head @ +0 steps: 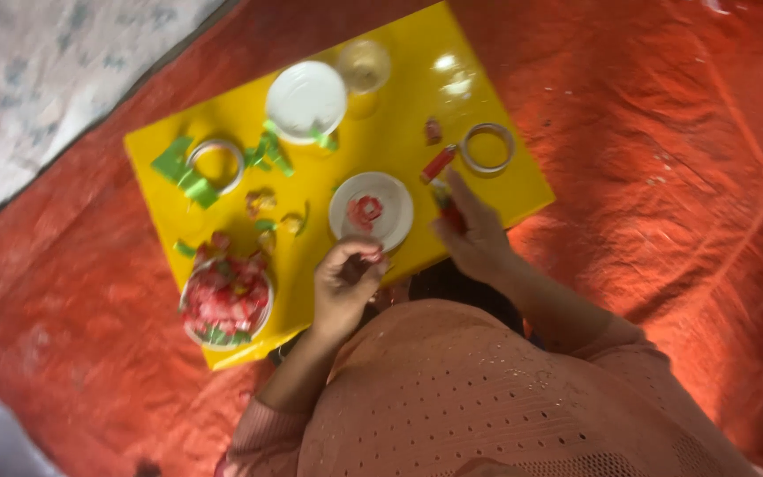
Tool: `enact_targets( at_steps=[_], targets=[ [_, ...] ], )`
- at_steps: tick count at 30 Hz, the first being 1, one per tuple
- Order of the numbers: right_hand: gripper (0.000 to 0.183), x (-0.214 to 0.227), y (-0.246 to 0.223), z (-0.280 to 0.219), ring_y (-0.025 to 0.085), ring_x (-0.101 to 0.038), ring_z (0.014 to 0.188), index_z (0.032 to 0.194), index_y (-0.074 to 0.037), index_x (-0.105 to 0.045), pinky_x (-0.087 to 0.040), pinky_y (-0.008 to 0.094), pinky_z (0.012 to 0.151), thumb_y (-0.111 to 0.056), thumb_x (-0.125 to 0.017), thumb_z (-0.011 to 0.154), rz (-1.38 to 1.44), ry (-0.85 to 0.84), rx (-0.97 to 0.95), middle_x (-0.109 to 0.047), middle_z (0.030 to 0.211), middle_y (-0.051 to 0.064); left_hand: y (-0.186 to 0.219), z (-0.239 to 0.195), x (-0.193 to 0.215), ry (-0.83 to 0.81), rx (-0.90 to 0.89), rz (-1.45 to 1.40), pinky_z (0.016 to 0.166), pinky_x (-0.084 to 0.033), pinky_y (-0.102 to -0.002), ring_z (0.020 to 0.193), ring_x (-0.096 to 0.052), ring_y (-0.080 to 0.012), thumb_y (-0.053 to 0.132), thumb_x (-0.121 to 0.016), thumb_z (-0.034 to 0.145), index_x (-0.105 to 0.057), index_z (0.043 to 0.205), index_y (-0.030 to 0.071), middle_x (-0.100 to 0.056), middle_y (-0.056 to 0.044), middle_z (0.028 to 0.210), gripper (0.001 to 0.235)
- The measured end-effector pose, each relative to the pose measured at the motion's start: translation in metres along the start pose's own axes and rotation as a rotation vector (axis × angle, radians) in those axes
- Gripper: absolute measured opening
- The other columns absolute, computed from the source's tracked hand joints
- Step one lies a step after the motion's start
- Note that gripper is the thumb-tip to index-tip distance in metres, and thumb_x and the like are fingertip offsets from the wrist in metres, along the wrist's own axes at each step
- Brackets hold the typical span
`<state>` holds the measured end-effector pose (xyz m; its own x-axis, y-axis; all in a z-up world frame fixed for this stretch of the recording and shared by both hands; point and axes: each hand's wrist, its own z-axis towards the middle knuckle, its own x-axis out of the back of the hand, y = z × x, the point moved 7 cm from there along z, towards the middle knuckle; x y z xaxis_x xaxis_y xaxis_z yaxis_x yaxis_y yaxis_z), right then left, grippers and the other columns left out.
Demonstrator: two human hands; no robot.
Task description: Shaping small pieces of red material into decorative forms on a white plate.
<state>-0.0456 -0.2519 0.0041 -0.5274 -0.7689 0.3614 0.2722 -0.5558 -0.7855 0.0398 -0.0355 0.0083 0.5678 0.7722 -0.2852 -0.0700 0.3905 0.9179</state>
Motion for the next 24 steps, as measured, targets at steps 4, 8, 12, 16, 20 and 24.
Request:
enact_targets(
  at_steps=[4,8,12,16,20,24],
  targets=[
    [0.058,-0.008,0.011,-0.017,0.021,-0.062,0.089,0.137,-0.006,-0.053,-0.051,0.038,0.081,-0.017,-0.081,0.088,0.122,0.081,-0.179,-0.065,0.102,0.015,-0.009,-0.004,0.001,-0.045,0.043,-0.012,0.075,-0.056,-0.031,0.086,-0.064,-0.0169,-0.010,-0.078,0.083,-0.070,0.099,-0.002,-0.068,-0.013,0.092,0.019],
    [0.013,-0.018,0.022,-0.029,0.008,-0.045,0.048,0.089,-0.007,-0.074,-0.040,0.023,0.048,-0.019,-0.074,0.094,0.252,0.057,-0.338,-0.051,0.056,0.000,-0.023,-0.004,0.006,-0.046,0.047,-0.026,0.070,-0.057,-0.034,0.080,-0.070,-0.0231,-0.011,-0.077,0.084,-0.069,0.095,-0.004,-0.072,-0.020,0.087,0.015],
    [0.019,-0.025,-0.015,-0.036,0.011,-0.057,0.063,0.105,-0.009,-0.076,-0.044,0.022,0.052,-0.014,-0.082,0.087,0.360,0.065,-0.235,-0.068,0.085,0.008,-0.022,-0.002,-0.015,-0.050,0.093,-0.003,0.072,-0.057,-0.030,0.081,-0.069,-0.0173,-0.006,-0.074,0.091,-0.070,0.096,-0.005,-0.072,-0.015,0.087,0.007],
    [0.030,-0.022,-0.066,-0.024,0.014,-0.064,0.062,0.108,-0.010,-0.074,-0.053,0.022,0.052,-0.015,-0.085,0.081,0.430,-0.020,-0.264,-0.067,0.098,0.009,-0.019,-0.006,-0.031,-0.127,-0.004,0.095,0.077,-0.059,-0.030,0.086,-0.070,-0.0190,-0.001,-0.067,0.098,-0.073,0.100,0.000,-0.072,-0.013,0.093,0.007],
    [0.018,-0.021,-0.055,-0.041,0.009,-0.067,0.076,0.110,-0.017,-0.072,-0.053,0.020,0.066,-0.014,-0.078,0.094,0.317,0.043,-0.203,-0.068,0.097,0.002,-0.017,-0.009,-0.037,-0.244,0.031,0.207,0.079,-0.057,-0.027,0.088,-0.067,-0.0161,0.005,-0.060,0.103,-0.075,0.105,0.002,-0.071,-0.007,0.095,0.016],
    [0.009,-0.013,-0.066,-0.046,0.021,-0.071,0.062,0.106,-0.006,-0.069,-0.061,0.025,0.054,-0.006,-0.072,0.097,0.512,0.088,-0.117,-0.065,0.099,0.010,-0.013,-0.015,-0.036,-0.337,-0.001,0.251,0.081,-0.062,-0.027,0.087,-0.073,-0.0187,0.005,-0.059,0.102,-0.075,0.111,0.002,-0.074,-0.011,0.098,0.018]
  ],
)
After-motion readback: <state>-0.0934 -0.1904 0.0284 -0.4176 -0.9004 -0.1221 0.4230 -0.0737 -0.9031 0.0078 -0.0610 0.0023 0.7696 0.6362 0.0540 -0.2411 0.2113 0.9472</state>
